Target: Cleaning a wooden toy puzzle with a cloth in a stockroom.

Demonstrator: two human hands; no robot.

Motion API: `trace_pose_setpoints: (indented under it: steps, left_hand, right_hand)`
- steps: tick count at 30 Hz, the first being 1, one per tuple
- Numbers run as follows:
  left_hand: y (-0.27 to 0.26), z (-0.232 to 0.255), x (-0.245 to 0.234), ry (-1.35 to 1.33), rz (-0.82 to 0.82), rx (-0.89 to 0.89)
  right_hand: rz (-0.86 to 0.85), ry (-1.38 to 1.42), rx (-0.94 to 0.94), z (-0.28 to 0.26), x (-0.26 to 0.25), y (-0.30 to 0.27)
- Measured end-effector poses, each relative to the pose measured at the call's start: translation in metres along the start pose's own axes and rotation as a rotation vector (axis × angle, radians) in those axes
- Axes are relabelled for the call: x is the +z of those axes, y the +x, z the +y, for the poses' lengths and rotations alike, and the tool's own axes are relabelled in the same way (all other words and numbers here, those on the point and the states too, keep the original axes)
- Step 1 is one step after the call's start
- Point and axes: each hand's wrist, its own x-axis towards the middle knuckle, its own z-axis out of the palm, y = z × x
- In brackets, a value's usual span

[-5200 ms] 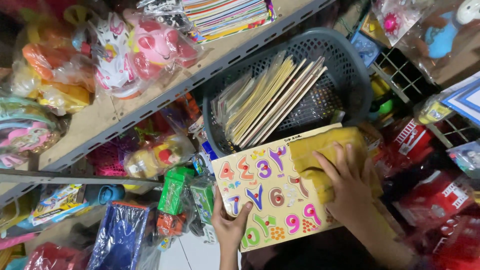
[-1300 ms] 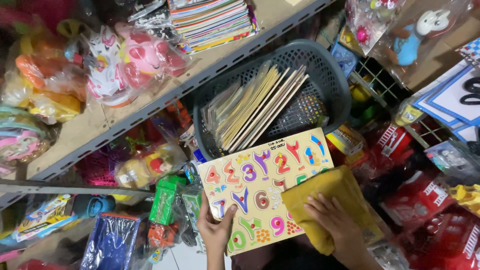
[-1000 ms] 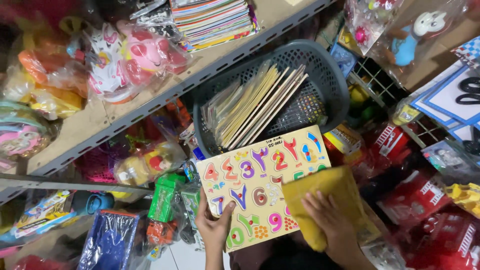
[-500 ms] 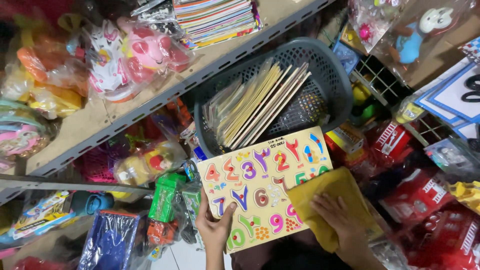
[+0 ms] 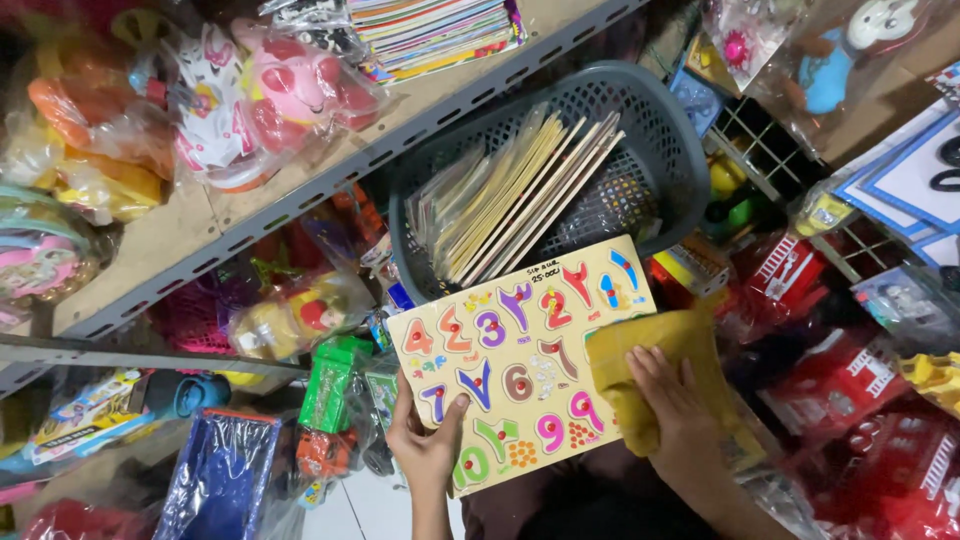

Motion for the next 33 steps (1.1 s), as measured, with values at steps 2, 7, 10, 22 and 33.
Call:
trace_pose_setpoints:
  steps: [2, 7, 10, 22, 33]
  left_hand:
    - [-0.001, 0.001, 0.001, -0.002, 0.008, 0.016]
    - [0.003, -0.007, -0.005, 0.056, 0.034, 0.028]
    - [0.003, -0.005, -0.003, 0.037, -0.008, 0.097]
    - [0.002, -0.008, -0.002, 0.031, 0.007, 0.070]
    - [0.004, -0.009, -0.006, 0.039, -0.016, 0.094]
  right_hand:
    - [-0.014, 0.011, -0.043, -0.005, -0.002, -0.001]
    - [-0.127, 0.030, -0.144, 0.031, 0.014, -0.058]
    - [-0.122, 0.004, -0.106, 0.030, 0.011, -0.052]
    - [-0.066, -0.010, 0.011, 0.023, -0.013, -0.027]
    - [-0.074, -0.044, -0.010, 0.037, -0.001, -0.058]
